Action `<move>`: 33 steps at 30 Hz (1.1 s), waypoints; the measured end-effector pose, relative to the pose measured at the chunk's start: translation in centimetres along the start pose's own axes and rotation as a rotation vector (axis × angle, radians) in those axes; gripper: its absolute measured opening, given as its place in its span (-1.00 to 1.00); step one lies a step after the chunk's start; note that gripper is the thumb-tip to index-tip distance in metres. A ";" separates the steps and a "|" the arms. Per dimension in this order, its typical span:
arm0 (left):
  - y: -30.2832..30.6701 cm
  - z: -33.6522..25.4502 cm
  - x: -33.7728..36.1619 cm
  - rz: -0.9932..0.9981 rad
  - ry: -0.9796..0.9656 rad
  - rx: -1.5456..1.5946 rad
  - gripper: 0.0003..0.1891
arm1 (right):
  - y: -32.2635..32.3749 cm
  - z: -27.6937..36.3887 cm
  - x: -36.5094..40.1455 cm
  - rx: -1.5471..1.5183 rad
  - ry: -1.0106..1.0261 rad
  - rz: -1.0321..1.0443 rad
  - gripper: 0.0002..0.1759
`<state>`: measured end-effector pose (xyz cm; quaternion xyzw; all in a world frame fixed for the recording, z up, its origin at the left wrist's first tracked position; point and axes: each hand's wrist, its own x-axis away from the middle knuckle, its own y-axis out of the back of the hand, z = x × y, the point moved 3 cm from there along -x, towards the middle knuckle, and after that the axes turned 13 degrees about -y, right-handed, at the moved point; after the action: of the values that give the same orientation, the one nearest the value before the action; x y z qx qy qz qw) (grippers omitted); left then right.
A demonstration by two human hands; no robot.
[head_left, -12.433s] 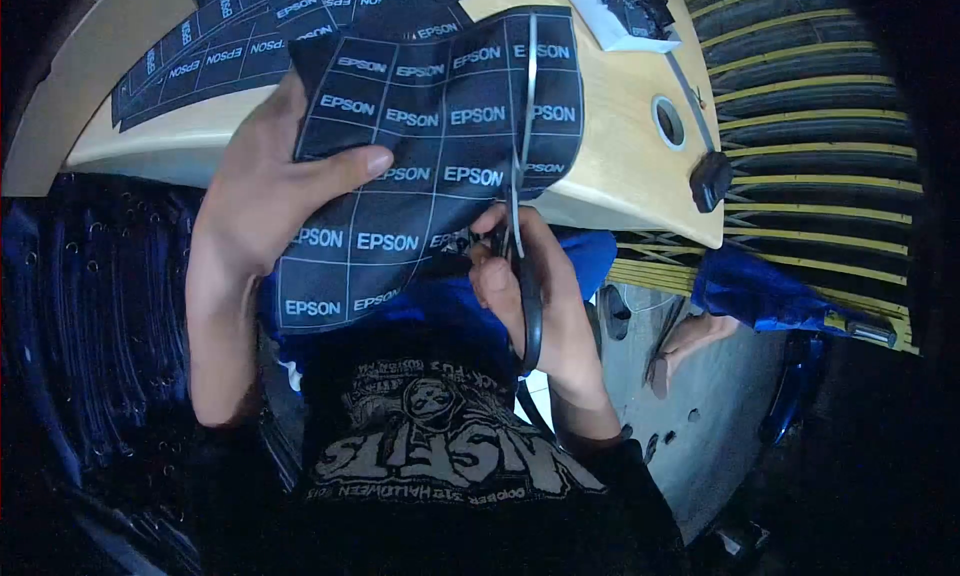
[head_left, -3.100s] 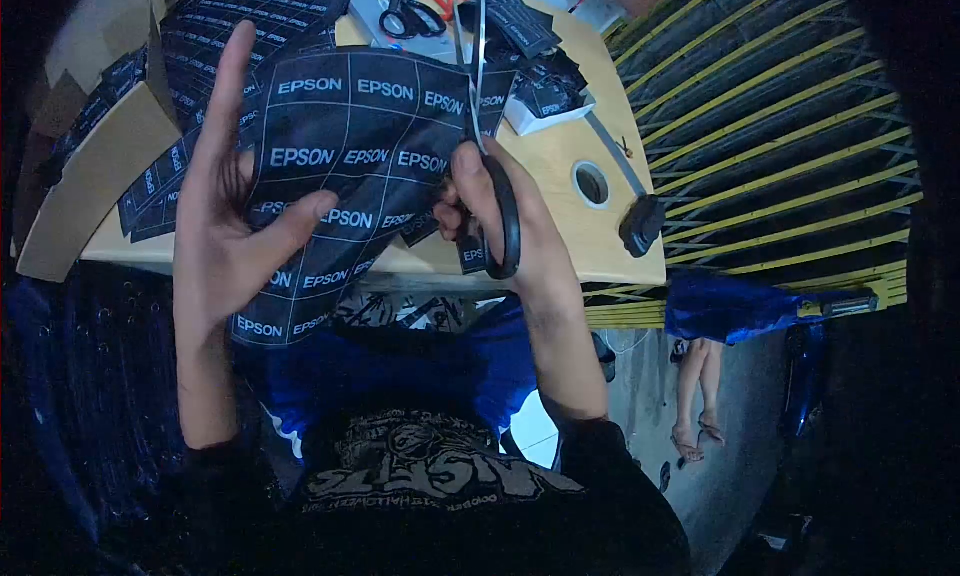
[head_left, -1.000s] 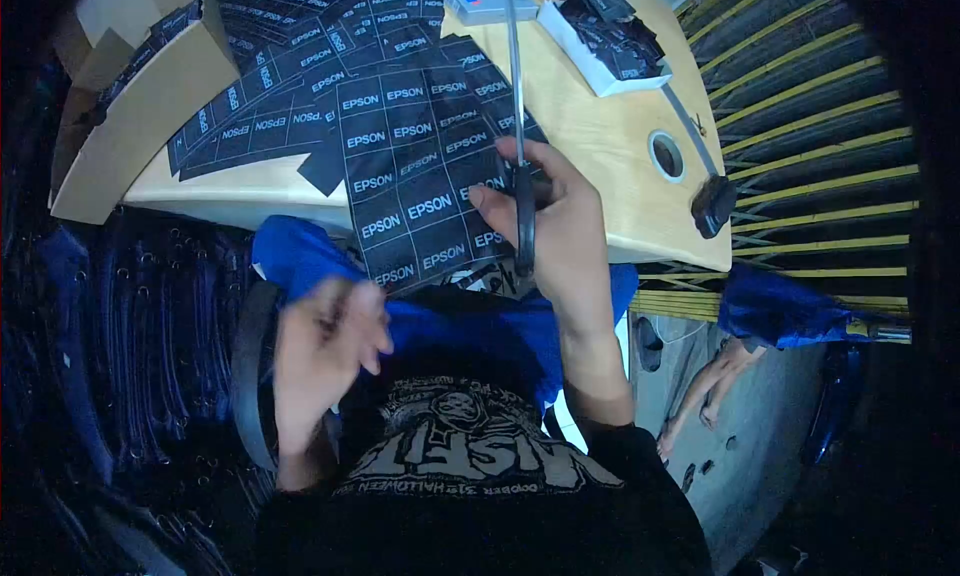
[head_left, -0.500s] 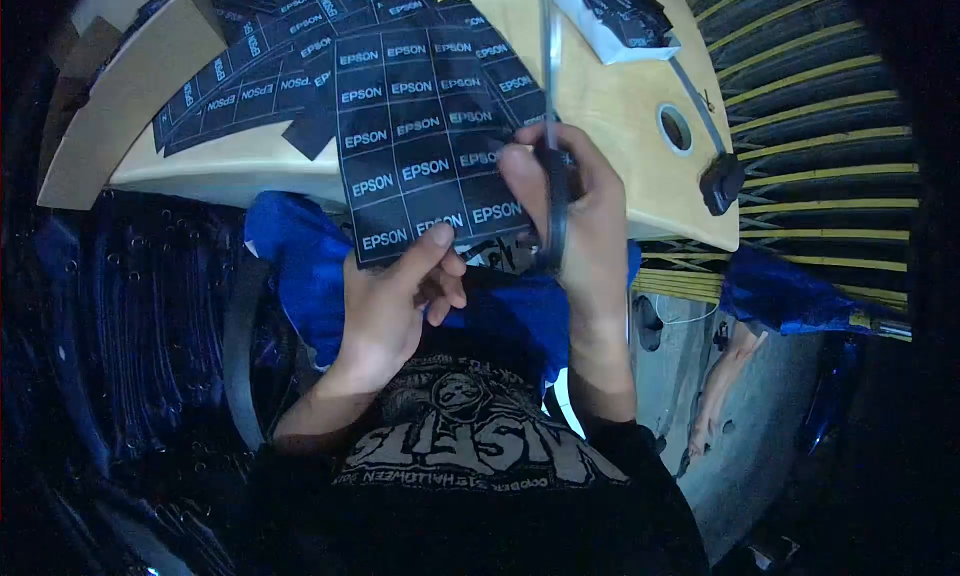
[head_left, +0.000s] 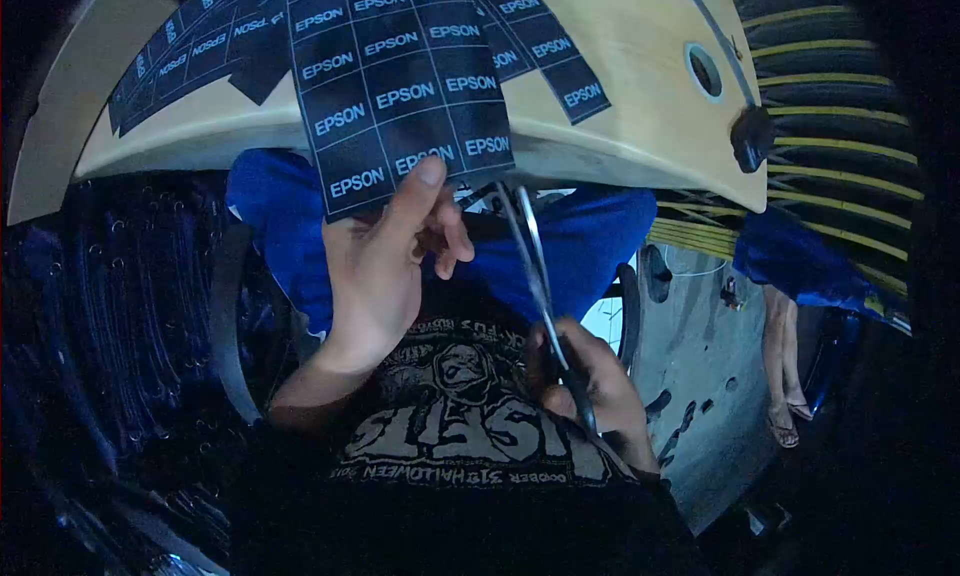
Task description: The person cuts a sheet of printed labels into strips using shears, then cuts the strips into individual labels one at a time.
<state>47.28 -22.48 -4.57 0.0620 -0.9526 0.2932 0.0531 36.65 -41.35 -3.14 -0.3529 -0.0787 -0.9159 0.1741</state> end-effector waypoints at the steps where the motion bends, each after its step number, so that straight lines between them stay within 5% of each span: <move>1: -0.1 0.1 0.0 0.005 0.008 -0.002 -0.81 | -0.4 0.1 -0.1 0.014 0.040 0.063 -0.45; 9: -0.1 0.4 0.7 -0.050 0.017 -0.041 -0.85 | -3.0 1.7 -4.3 -0.187 0.090 0.126 -0.44; 33: 0.0 0.2 0.9 -0.012 0.042 -0.010 -0.88 | -3.7 3.1 -5.4 -0.148 0.223 0.054 -0.38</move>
<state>46.39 -22.71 -4.59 0.0613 -0.9523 0.2892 0.0751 40.95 -35.67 -4.55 -0.2625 0.0184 -0.9478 0.1801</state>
